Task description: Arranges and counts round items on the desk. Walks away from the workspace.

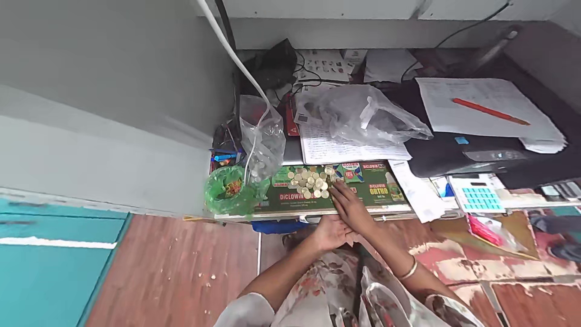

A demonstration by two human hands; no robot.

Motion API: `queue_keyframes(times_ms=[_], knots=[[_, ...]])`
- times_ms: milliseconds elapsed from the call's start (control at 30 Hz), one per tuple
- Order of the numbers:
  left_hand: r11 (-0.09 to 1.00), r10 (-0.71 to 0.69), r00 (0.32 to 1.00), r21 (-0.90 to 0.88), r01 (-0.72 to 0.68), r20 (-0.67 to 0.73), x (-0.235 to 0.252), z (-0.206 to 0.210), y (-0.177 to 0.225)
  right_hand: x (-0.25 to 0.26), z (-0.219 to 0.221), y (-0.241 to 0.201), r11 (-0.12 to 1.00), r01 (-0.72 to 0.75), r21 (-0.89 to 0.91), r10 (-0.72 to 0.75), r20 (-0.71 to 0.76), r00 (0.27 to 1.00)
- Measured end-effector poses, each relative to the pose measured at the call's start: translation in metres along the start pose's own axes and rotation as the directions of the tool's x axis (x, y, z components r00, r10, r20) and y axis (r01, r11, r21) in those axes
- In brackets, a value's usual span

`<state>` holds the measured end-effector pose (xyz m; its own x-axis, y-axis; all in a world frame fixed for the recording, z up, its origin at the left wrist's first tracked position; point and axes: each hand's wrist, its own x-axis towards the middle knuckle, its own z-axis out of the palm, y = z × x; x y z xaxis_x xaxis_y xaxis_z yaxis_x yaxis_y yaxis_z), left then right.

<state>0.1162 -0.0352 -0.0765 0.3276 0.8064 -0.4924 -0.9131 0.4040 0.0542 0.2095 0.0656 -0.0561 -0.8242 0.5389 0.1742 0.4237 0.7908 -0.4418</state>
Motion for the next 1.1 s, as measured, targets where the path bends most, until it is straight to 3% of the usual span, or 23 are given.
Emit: queue_keyframes(times_ms=[133,233,333,400,533,667,733,800,867,900,1100], knots=[[0.992,0.067,0.997,-0.109,-0.064,0.027,-0.002,0.002,-0.005,-0.04,0.0,0.002,0.976,0.216,0.035,-0.216,-0.008,0.976],[0.97,0.084,0.996,-0.226,-0.092,-0.042,-0.004,0.008,-0.008,-0.055,-0.005,0.003,0.925,0.375,0.064,-0.375,-0.014,0.927],[0.967,0.118,0.989,-0.214,-0.136,-0.094,0.0,0.006,-0.013,-0.041,-0.018,0.007,0.9,0.421,0.116,-0.416,-0.063,0.907],[0.974,0.125,0.978,-0.166,-0.153,-0.166,-0.003,0.007,-0.011,-0.013,-0.025,0.011,0.921,0.372,0.119,-0.36,-0.116,0.926],[0.969,0.177,0.975,-0.148,-0.196,-0.134,-0.004,0.0,-0.016,0.019,-0.043,0.023,0.972,0.185,0.146,-0.159,-0.174,0.972],[0.97,0.173,0.947,-0.117,-0.211,-0.272,-0.013,0.01,-0.013,-0.014,-0.062,0.042,0.98,0.186,0.069,-0.173,-0.165,0.971],[0.971,0.207,0.929,-0.055,-0.235,-0.307,-0.013,0.009,-0.014,-0.042,-0.076,0.065,0.987,0.154,-0.037,-0.158,-0.264,0.951],[0.961,0.269,0.915,0.024,-0.274,-0.302,-0.011,0.006,-0.015,-0.073,-0.103,0.09,0.997,-0.065,-0.047,0.04,-0.415,0.909],[0.951,0.308,0.904,0.066,-0.302,-0.297,-0.004,0.007,-0.014,-0.105,-0.143,0.111,0.93,-0.368,0.011,0.329,-0.474,0.817],[0.95,0.311,0.9,0.065,-0.306,-0.304,-0.007,0.006,-0.011,-0.116,-0.156,0.119,0.895,-0.445,0.03,0.401,-0.49,0.774],[0.953,0.301,0.916,0.107,-0.282,-0.266,-0.014,0.003,-0.001,-0.151,-0.173,0.147,0.958,-0.286,-0.026,0.24,-0.476,0.846]])
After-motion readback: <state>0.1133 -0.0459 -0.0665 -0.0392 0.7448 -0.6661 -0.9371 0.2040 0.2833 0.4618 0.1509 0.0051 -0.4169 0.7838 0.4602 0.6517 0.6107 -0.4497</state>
